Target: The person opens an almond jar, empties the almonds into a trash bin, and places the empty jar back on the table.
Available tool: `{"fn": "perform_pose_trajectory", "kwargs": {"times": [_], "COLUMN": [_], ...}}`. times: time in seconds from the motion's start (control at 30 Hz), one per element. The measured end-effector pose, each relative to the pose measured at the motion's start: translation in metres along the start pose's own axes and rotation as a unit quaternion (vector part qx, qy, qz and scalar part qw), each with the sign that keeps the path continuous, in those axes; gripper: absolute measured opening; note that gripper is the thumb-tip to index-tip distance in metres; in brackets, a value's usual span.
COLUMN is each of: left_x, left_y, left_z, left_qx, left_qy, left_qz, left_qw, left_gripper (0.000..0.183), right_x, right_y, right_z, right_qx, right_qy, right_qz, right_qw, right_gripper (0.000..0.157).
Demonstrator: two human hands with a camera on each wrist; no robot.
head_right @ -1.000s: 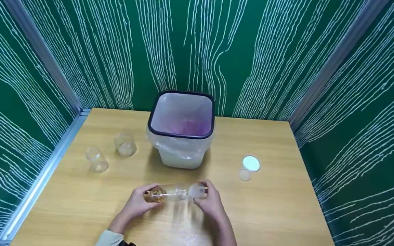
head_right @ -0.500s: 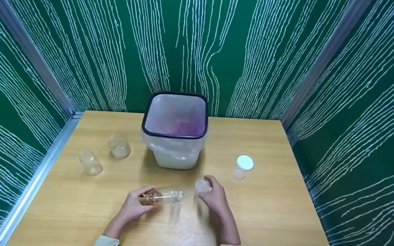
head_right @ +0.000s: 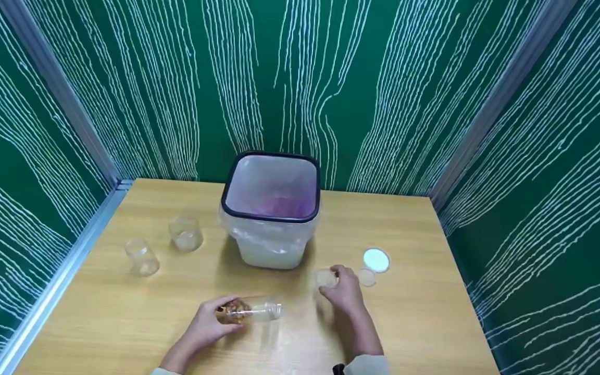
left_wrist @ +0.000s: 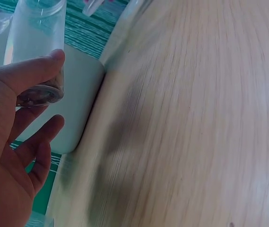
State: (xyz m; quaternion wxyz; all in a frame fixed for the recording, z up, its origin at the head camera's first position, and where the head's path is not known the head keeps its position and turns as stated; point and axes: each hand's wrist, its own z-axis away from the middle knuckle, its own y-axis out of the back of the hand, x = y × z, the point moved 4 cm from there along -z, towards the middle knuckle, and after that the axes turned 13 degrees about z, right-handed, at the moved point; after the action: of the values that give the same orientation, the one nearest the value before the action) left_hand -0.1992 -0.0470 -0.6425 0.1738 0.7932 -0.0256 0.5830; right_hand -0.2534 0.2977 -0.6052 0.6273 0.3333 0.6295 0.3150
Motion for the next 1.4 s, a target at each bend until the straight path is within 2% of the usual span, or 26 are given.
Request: {"fn": "perform_pose_trajectory", "kwargs": {"times": [0.2, 0.53, 0.77, 0.9, 1.1, 1.4], "left_x": [0.003, 0.001, 0.002, -0.001, -0.004, -0.005], "left_y": [-0.002, -0.001, -0.002, -0.005, -0.008, -0.004], "left_z": [0.0, 0.007, 0.007, 0.01, 0.012, 0.007], "left_qx": [-0.006, 0.007, 0.01, 0.008, -0.012, 0.001], "left_qy": [0.003, 0.006, 0.001, 0.01, 0.035, 0.014], "left_qz": [-0.001, -0.002, -0.006, -0.005, 0.012, -0.003], "left_qw": [1.0, 1.0, 0.9999, 0.9999, 0.9992, 0.9999], "left_gripper": [0.057, 0.059, 0.058, 0.058, 0.057, 0.056], "right_x": [0.012, 0.024, 0.037, 0.045, 0.053, 0.054], "right_y": [0.007, 0.017, 0.021, 0.022, 0.023, 0.027], "right_z": [-0.015, -0.044, -0.061, -0.067, -0.081, -0.096], "right_qx": [-0.007, -0.036, -0.064, -0.059, -0.035, -0.047], "right_qy": [-0.006, -0.015, -0.065, -0.082, -0.087, -0.14], "right_qz": [0.029, 0.077, 0.1, 0.111, 0.147, 0.107], "right_qw": [1.0, 0.996, 0.991, 0.989, 0.985, 0.983], "right_gripper": [0.055, 0.055, 0.06, 0.062, 0.065, 0.067]}}
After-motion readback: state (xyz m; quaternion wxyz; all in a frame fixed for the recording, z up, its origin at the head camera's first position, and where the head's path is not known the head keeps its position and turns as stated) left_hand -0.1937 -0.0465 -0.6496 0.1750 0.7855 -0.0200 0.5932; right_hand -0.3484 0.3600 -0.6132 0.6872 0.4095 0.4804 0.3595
